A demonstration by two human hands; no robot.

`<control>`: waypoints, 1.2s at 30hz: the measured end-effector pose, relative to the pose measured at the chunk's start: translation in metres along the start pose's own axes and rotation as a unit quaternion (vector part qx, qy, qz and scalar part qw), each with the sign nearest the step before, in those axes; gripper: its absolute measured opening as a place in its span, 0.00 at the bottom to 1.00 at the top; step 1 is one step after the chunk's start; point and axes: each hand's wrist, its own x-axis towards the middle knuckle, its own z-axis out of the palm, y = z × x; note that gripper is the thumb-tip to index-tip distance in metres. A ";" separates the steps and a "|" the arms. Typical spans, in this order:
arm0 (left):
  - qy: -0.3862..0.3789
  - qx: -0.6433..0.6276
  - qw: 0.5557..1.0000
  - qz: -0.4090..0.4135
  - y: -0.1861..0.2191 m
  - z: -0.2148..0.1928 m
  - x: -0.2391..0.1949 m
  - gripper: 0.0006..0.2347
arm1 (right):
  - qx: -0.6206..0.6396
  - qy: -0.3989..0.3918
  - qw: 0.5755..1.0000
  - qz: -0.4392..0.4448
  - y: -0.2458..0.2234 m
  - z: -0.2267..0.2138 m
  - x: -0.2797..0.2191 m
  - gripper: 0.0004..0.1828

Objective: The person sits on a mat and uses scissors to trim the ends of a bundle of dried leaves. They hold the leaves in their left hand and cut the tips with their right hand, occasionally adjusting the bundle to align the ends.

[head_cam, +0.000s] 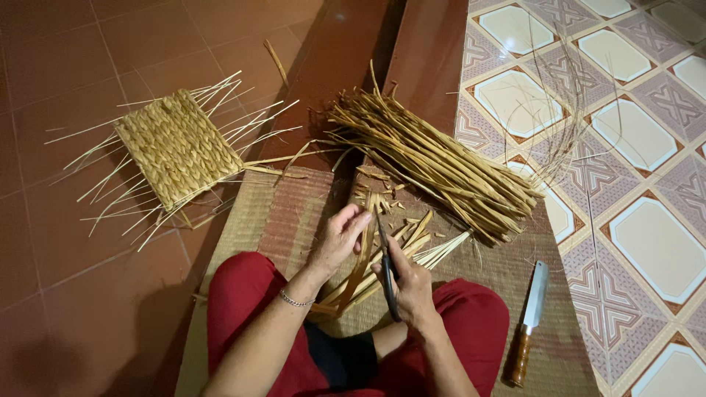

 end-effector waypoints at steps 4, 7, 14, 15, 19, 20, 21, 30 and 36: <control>0.025 0.036 0.999 0.015 0.012 0.001 -0.001 0.09 | 0.001 0.051 0.996 -0.067 0.004 0.008 -0.004 0.31; -0.002 0.037 0.999 0.025 0.016 0.000 -0.002 0.09 | 0.014 0.060 0.995 -0.079 0.006 0.010 -0.003 0.33; -0.035 0.003 0.999 -0.036 0.012 -0.002 -0.004 0.08 | 0.007 -0.021 0.998 0.054 0.019 0.019 -0.008 0.36; -0.040 -0.009 0.999 -0.031 0.010 -0.002 -0.004 0.08 | 0.011 -0.019 0.998 0.053 0.021 0.021 -0.009 0.36; -0.046 -0.057 0.997 -0.035 -0.001 -0.001 -0.002 0.07 | 0.039 0.024 0.999 -0.001 0.026 0.022 -0.011 0.35; -0.051 -0.071 0.995 -0.039 -0.003 -0.002 -0.001 0.07 | 0.048 0.045 0.997 -0.028 0.027 0.021 -0.010 0.34; -0.056 -0.084 0.994 -0.043 -0.006 -0.002 -0.001 0.07 | 0.063 0.042 0.997 -0.030 0.026 0.020 -0.009 0.33; -0.107 -0.074 0.990 -0.050 -0.017 0.002 -0.003 0.08 | 0.068 0.031 0.996 0.038 0.038 0.029 -0.009 0.28; -0.077 -0.037 0.994 -0.061 -0.016 0.003 0.005 0.06 | 0.201 0.017 0.973 0.117 0.072 0.028 -0.003 0.30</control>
